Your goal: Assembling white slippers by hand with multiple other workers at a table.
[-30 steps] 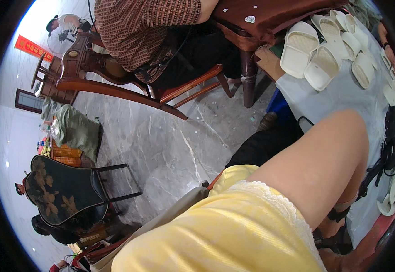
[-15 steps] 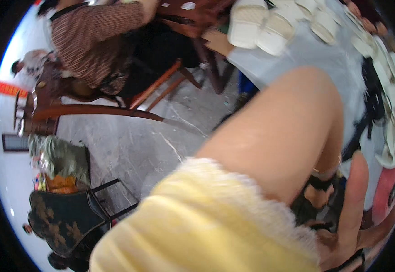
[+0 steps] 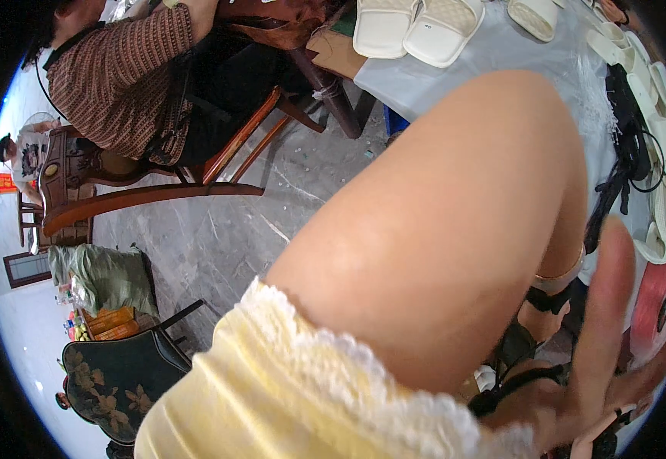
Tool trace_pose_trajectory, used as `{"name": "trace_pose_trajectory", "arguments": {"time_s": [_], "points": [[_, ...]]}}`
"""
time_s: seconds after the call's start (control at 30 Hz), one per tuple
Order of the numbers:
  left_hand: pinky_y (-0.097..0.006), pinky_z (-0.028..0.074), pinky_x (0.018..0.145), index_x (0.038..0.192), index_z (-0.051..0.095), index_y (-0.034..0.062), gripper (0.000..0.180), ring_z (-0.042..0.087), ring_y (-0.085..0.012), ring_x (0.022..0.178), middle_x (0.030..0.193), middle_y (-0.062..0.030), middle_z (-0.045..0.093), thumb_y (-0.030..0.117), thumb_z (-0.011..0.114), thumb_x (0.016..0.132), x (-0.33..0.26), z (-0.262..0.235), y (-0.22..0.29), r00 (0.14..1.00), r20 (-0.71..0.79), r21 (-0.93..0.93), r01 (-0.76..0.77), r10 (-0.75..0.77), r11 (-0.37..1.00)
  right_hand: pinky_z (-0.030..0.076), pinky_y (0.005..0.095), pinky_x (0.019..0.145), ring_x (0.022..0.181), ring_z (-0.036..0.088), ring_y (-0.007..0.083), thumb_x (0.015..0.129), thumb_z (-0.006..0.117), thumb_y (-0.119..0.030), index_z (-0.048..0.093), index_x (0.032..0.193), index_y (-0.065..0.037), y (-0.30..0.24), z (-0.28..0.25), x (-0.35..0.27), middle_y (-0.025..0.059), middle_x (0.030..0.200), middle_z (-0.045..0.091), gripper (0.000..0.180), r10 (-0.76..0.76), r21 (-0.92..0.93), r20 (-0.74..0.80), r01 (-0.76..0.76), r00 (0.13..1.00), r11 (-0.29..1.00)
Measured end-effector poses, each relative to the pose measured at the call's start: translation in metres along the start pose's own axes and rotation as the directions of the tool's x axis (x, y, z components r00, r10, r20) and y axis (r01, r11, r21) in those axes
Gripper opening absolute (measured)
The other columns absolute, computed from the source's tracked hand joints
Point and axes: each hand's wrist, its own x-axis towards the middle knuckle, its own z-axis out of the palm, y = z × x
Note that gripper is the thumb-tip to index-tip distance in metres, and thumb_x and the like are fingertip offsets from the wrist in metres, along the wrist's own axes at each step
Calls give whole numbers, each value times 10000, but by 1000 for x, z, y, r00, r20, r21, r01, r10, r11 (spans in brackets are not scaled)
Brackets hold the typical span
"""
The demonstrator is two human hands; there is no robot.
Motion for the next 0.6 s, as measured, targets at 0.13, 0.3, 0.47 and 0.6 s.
{"name": "trace_pose_trajectory", "arguments": {"time_s": [0.13, 0.3, 0.47, 0.6], "points": [[-341, 406, 723, 756, 607, 78, 172, 530, -229, 874, 872, -90, 578, 225, 589, 669, -5, -31, -29, 999, 33, 66, -42, 39, 997, 187, 399, 1041, 1241, 336, 306, 825, 434, -575, 83, 1392, -19, -23, 18, 19, 204, 1338, 333, 868, -17, -28, 80, 19, 997, 999], [-409, 404, 832, 838, 564, 41, 156, 518, -285, 944, 907, -123, 556, 118, 567, 702, -52, -90, -68, 909, -291, -53, 294, -297, 954, 264, 361, 1000, 1195, 393, 258, 887, 412, -456, 256, 1349, -8, -121, -1, 0, 180, 1283, 409, 662, 216, -988, -151, -150, 965, -22], [-348, 394, 824, 1020, 499, 0, 347, 507, -277, 922, 971, -148, 528, 97, 664, 731, -144, -172, -102, 61, -813, -178, 921, -579, 346, 408, 273, 856, 1072, 513, 193, 923, 428, -232, 386, 1267, 31, -174, -19, -51, 128, 1126, 561, 435, -201, -953, -285, -256, 937, 160], [-445, 251, 993, 1229, 261, -156, 884, 307, -421, 1178, 1250, -323, 327, 366, 715, 678, -238, -174, -160, -157, -718, -253, 967, -678, 43, 419, 275, 851, 1013, 548, 187, 945, 398, -220, 413, 1231, 46, -198, -22, -50, 138, 1099, 571, 391, -446, -942, -331, -319, 832, 102]]}}
